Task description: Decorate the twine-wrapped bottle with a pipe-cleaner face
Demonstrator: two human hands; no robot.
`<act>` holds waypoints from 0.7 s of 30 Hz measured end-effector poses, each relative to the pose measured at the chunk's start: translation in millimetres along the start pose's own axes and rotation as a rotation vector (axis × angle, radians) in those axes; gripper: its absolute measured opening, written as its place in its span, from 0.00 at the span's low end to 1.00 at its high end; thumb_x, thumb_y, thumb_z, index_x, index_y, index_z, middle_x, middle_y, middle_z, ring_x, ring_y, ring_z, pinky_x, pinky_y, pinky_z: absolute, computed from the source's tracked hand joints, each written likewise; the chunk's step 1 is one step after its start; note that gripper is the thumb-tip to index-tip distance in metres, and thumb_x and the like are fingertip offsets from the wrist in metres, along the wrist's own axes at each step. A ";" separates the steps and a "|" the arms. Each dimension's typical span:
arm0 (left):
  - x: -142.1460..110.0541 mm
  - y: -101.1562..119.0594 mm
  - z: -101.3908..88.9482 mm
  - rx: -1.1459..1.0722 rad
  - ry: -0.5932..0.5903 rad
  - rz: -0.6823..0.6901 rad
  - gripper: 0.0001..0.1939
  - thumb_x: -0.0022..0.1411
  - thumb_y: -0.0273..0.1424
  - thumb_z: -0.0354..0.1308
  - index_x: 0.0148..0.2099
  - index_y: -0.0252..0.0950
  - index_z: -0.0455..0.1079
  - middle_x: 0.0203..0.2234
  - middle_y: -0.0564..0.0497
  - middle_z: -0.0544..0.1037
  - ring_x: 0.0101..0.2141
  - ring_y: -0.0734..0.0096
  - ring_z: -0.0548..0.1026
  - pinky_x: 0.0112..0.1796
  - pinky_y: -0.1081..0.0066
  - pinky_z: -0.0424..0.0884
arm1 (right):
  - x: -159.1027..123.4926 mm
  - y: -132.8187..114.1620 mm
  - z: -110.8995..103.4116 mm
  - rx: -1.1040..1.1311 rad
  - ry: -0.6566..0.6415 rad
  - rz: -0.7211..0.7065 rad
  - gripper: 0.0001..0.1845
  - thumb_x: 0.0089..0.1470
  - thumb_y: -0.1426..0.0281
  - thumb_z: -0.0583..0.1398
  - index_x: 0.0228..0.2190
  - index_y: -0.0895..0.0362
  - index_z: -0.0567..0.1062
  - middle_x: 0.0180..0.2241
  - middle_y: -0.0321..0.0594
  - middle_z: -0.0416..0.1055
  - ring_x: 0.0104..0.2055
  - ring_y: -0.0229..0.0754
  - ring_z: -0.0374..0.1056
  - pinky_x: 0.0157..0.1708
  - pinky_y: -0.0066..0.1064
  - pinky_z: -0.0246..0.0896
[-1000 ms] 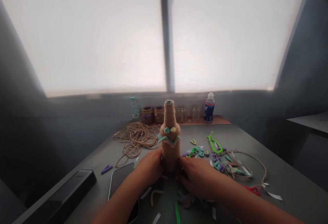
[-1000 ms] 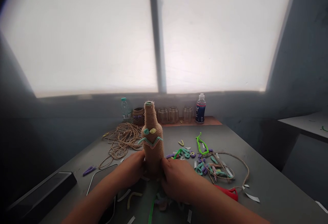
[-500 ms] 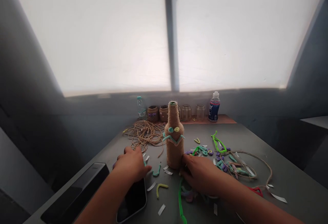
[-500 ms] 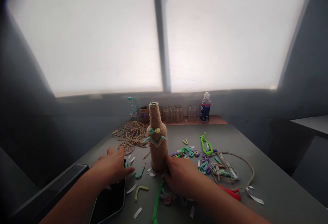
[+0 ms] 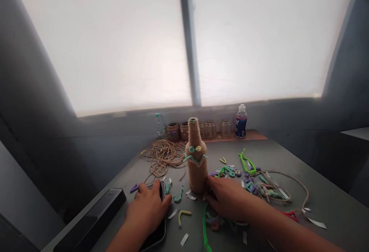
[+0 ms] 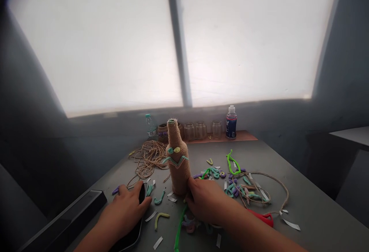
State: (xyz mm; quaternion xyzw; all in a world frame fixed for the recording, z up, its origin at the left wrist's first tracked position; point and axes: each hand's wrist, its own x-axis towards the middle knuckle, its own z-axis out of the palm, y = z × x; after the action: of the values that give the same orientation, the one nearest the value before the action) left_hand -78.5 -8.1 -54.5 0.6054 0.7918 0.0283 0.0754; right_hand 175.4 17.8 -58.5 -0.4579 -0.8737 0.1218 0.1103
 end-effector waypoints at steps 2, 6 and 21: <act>3.6 -9.3 -2.1 -0.050 -0.024 0.019 0.35 0.65 0.47 0.46 0.67 0.31 0.61 0.54 0.27 0.69 0.52 0.29 0.74 0.49 0.46 0.68 | -0.2 -0.1 -0.5 0.007 -0.003 0.003 0.11 0.58 0.67 0.56 0.42 0.56 0.73 0.41 0.48 0.80 0.41 0.53 0.76 0.30 0.34 0.51; 18.0 -42.0 -18.6 -0.232 -0.139 0.079 0.44 0.62 0.61 0.45 0.68 0.36 0.60 0.51 0.36 0.72 0.47 0.45 0.78 0.46 0.58 0.72 | -1.2 -0.7 -1.5 0.009 -0.010 0.006 0.10 0.58 0.67 0.57 0.42 0.55 0.72 0.41 0.47 0.80 0.41 0.53 0.76 0.30 0.34 0.51; 20.8 -80.6 -32.1 -0.450 -0.446 0.123 0.62 0.44 0.49 0.71 0.74 0.36 0.43 0.34 0.55 0.69 0.29 0.66 0.72 0.23 0.73 0.67 | 1.0 0.1 0.6 0.002 -0.051 0.033 0.08 0.61 0.65 0.57 0.40 0.56 0.70 0.40 0.47 0.78 0.39 0.51 0.73 0.32 0.35 0.52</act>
State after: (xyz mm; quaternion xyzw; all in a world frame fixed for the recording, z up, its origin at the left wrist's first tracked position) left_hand -165.7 -8.0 -35.6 0.6115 0.6916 0.0738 0.3772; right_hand 174.7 18.6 -59.0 -0.4688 -0.8684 0.1362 0.0865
